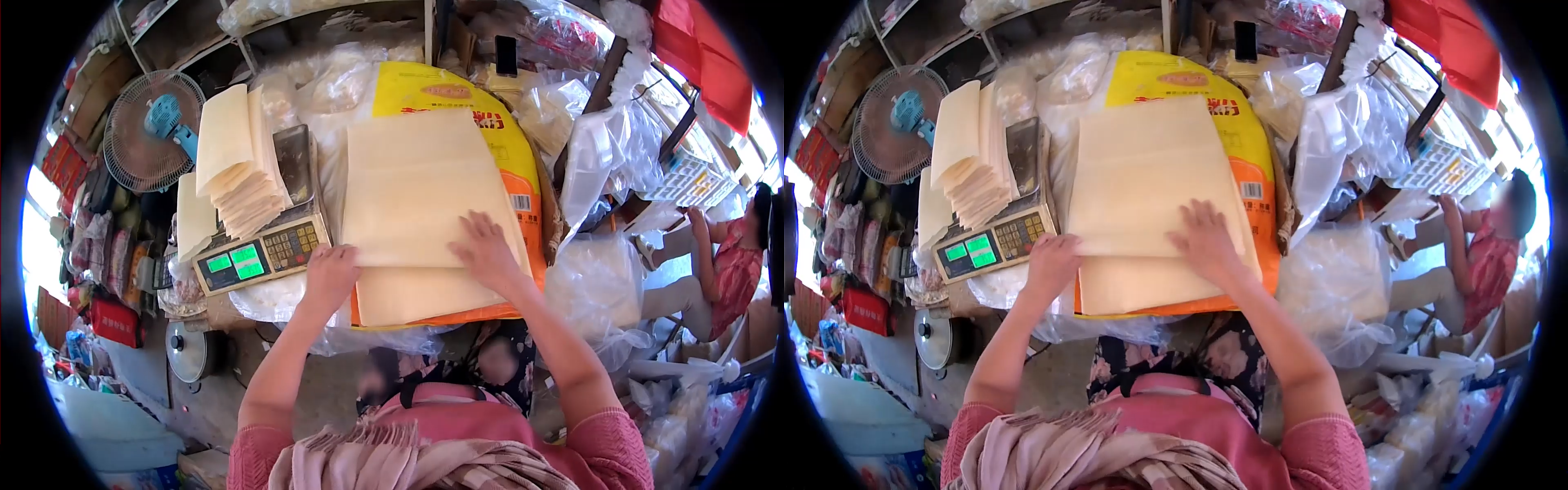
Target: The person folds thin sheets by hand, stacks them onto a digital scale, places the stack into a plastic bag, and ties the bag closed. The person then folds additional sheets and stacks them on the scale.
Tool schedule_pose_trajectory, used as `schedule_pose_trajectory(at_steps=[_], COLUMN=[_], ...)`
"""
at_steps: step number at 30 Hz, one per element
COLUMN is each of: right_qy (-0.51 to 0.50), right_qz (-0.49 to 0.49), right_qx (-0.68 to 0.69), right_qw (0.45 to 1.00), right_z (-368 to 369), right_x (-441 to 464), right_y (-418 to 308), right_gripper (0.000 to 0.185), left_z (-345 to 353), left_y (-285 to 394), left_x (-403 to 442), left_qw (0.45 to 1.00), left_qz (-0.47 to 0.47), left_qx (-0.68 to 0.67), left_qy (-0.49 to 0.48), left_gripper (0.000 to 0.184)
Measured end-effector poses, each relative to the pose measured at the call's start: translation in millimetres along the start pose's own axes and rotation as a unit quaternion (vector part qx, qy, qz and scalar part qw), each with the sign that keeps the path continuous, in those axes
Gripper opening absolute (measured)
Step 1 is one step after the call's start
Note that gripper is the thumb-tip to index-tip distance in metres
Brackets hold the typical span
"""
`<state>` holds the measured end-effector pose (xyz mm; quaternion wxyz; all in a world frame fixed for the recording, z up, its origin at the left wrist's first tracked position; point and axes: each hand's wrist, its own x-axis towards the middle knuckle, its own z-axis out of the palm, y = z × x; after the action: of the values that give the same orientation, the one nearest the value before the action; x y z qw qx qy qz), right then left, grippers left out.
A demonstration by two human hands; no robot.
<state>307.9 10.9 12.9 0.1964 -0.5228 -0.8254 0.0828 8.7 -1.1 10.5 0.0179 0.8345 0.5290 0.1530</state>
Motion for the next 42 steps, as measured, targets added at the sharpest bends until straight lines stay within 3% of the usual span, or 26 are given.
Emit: schedule_pose_trajectory(at_steps=[2,4,5,7,8,9,10,12,13,14,16,17,19,21,22,23,24,26,27,30,33,35,36,37,40,42], right_qy=[0.013,0.019,0.037,0.076,0.098,0.117,0.133,0.087,0.052,0.015,-0.033,-0.021,0.008,0.03,0.021,0.012,0.0,0.097,0.148,-0.047,-0.063,-0.128,-0.156,-0.083,-0.058,-0.05], right_qz=[-0.086,-0.154,-0.152,-0.152,-0.211,-0.27,-0.327,-0.239,-0.189,-0.138,0.001,0.199,0.237,0.262,0.261,0.258,0.255,0.16,0.111,-0.007,-0.142,0.062,0.163,0.234,0.332,0.306], right_qx=[0.109,-0.015,0.025,0.103,0.112,0.121,0.131,0.114,0.166,0.215,0.41,0.403,0.399,0.327,0.282,0.236,0.191,0.129,0.097,-0.108,-0.085,0.128,0.233,0.234,0.14,0.05], right_qw=[0.99,0.988,0.987,0.98,0.966,0.948,0.927,0.96,0.967,0.967,0.911,0.893,0.886,0.907,0.923,0.937,0.948,0.974,0.978,0.993,0.984,0.982,0.946,0.94,0.931,0.949], right_z=[-26,-35,-43,-57,-63,-70,-75,-63,-44,-27,-8,-6,-1,-3,-5,-5,-6,-7,-11,-31,-42,-56,-58,-49,-27,-28], right_x=[7,14,15,19,17,9,0,-27,-43,-56,-65,-68,-53,-39,-33,-27,-24,-22,-20,-23,-30,-36,-38,-33,-2,10], right_y=[-42,-72,-73,-74,-69,-58,-48,-28,-11,6,26,26,31,31,31,31,28,15,10,13,36,43,43,44,51,43], right_gripper=[0.052,0.052,0.05,0.048,0.045,0.042,0.039,0.039,0.038,0.038,0.032,0.027,0.027,0.033,0.036,0.04,0.045,0.055,0.061,0.079,0.069,0.061,0.059,0.05,0.048,0.051], left_z=[-24,-39,-41,-30,-19,2,-11,12,17,21,20,17,-8,14,20,22,27,36,29,31,7,-3,-12,-34,15,47], left_y=[14,41,49,41,33,11,28,13,25,11,4,11,46,45,44,42,41,37,34,10,3,10,13,35,35,40], left_x=[-3,-1,0,4,6,0,-1,-18,-28,-39,-40,-35,-12,-1,5,8,8,5,10,22,22,18,16,24,53,65], left_qw=[0.998,0.978,0.962,0.887,0.824,0.766,0.767,0.906,0.901,0.968,0.933,0.9,0.778,0.939,0.966,0.988,0.993,0.998,0.997,0.99,0.989,0.945,0.898,0.836,0.925,0.984], left_qz=[0.027,0.046,0.055,-0.101,-0.178,-0.173,-0.192,-0.086,-0.069,0.071,0.033,-0.089,-0.321,-0.157,-0.066,0.021,0.034,0.056,0.068,0.138,0.056,-0.107,-0.187,-0.251,-0.208,-0.133], left_qx=[-0.015,-0.071,-0.099,-0.268,-0.344,-0.503,-0.518,-0.321,-0.343,-0.182,-0.346,-0.422,-0.54,-0.266,-0.11,-0.009,-0.004,0.007,0.008,0.005,-0.101,-0.302,-0.395,-0.487,-0.272,-0.103], left_qy=[0.063,0.188,0.25,0.362,0.413,0.362,0.325,0.264,0.255,0.157,-0.088,-0.06,-0.002,0.151,0.223,0.152,0.111,0.027,0.031,0.031,-0.089,-0.064,-0.052,-0.03,0.163,0.054], left_gripper=[0.031,0.042,0.047,0.059,0.065,0.078,0.074,0.071,0.062,0.054,0.046,0.048,0.051,0.057,0.061,0.069,0.069,0.068,0.058,0.052,0.045,0.043,0.042,0.048,0.06,0.067])
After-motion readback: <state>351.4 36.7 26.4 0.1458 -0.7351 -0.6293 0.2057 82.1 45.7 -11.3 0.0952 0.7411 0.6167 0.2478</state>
